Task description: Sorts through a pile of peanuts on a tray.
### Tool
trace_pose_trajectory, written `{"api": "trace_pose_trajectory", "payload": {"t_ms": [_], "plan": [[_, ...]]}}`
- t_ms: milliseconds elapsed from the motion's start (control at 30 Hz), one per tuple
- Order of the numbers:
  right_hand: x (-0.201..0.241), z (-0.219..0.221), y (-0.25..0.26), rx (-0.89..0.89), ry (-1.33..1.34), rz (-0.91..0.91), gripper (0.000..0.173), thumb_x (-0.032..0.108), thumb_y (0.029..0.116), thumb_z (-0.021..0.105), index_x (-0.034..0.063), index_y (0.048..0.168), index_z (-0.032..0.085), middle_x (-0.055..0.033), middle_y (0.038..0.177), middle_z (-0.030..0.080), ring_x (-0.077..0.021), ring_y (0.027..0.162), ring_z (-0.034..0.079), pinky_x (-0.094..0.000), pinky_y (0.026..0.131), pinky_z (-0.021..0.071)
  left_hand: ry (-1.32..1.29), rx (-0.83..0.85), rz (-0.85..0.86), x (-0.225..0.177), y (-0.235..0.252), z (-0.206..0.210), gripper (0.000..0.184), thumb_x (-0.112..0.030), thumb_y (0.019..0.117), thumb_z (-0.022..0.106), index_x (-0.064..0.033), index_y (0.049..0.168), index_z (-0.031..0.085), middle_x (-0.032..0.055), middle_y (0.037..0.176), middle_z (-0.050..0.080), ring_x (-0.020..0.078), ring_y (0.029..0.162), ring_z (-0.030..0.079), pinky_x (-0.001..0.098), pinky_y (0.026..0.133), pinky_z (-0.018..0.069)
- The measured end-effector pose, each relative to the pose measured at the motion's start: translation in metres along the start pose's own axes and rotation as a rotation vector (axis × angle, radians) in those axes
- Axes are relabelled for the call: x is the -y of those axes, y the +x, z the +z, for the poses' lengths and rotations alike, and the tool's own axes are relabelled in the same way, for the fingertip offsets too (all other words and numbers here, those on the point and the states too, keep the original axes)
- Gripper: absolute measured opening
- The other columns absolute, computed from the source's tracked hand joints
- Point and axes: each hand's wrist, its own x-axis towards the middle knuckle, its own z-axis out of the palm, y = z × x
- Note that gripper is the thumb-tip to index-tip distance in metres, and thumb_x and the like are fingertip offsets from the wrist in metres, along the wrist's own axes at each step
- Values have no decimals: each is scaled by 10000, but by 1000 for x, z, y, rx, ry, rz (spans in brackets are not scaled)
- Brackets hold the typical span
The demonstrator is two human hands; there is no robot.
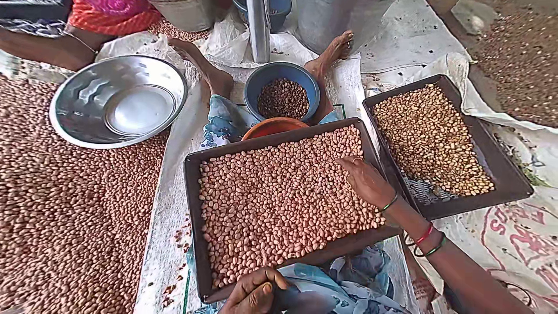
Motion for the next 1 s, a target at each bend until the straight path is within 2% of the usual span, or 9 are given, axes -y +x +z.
{"api": "trace_pose_trajectory", "payload": {"t_ms": [67, 200, 300, 400, 500, 633, 767, 833, 1000], "plan": [[5, 17, 8, 92, -17, 83, 540, -90, 974, 509, -8, 1506, 469, -313, 1433, 520, -496, 1369, 468, -616, 1150, 341, -24, -9, -3, -5, 4, 0, 266, -327, 1064, 499, -220, 1202, 700, -198, 630, 498, -123, 529, 416, 61, 508, 346], [19, 20, 0, 132, 370, -120, 528, -67, 959, 460, 58, 1461, 565, -186, 1275, 681, -317, 1135, 657, -458, 986, 507, -60, -68, 4, -10, 2, -1, 265, -303, 1061, 509, -195, 1203, 705, -183, 634, 506, -113, 523, 406, 67, 495, 337], [4, 13, -2, -133, 386, -118, 311, -6, 976, 579, -6, 1269, 683, -181, 1145, 721, -283, 936, 701, -439, 825, 565, -77, -153, 30, -7, -4, -4, 260, -303, 1058, 511, -193, 1187, 709, -182, 644, 519, -111, 529, 421, 67, 502, 350], [-5, 11, -6, -147, 388, -77, 146, 41, 972, 651, -1, 1072, 750, -142, 975, 731, -209, 832, 679, -387, 774, 547, -162, -194, 70, -4, -5, -8, 256, -298, 1056, 516, -177, 1178, 705, -171, 647, 533, -99, 523, 451, 71, 495, 377], [5, 17, -13, -109, 294, -96, 158, 33, 982, 612, 0, 1019, 762, -158, 900, 719, -276, 818, 676, -444, 772, 529, -207, -254, 102, -4, -3, -8, 247, -298, 1043, 534, -181, 1166, 714, -170, 651, 545, -97, 523, 467, 73, 494, 385], [17, 17, -10, -62, 84, 18, 207, 10, 1015, 564, -24, 1119, 740, -255, 1011, 713, -445, 954, 698, -593, 838, 539, -223, -304, 140, -9, -2, -8, 229, -288, 1035, 551, -175, 1145, 718, -164, 648, 543, -90, 517, 468, 76, 491, 386], [12, 21, -6, -5, -67, 3, 143, 75, 981, 652, -6, 1004, 767, -227, 943, 718, -422, 936, 697, -575, 830, 530, -256, -340, 173, -11, -2, -11, 226, -277, 1028, 561, -171, 1140, 725, -160, 649, 546, -84, 510, 468, 79, 485, 384], [11, 30, -8, 17, -154, -19, 174, 101, 1000, 633, -4, 1035, 767, -229, 955, 718, -422, 959, 695, -557, 865, 525, -316, -395, 176, -11, -1, -11, 212, -283, 1018, 576, -168, 1104, 732, -150, 640, 547, -76, 498, 470, 85, 472, 386], [5, 45, -14, -58, -263, -181, 154, 16, 977, 588, -62, 972, 720, -253, 888, 690, -434, 862, 706, -535, 761, 559, -616, -514, 185, -13, 14, -6, 190, -231, 1026, 560, -125, 976, 709, -100, 623, 564, -33, 480, 527, 107, 456, 440]]}}
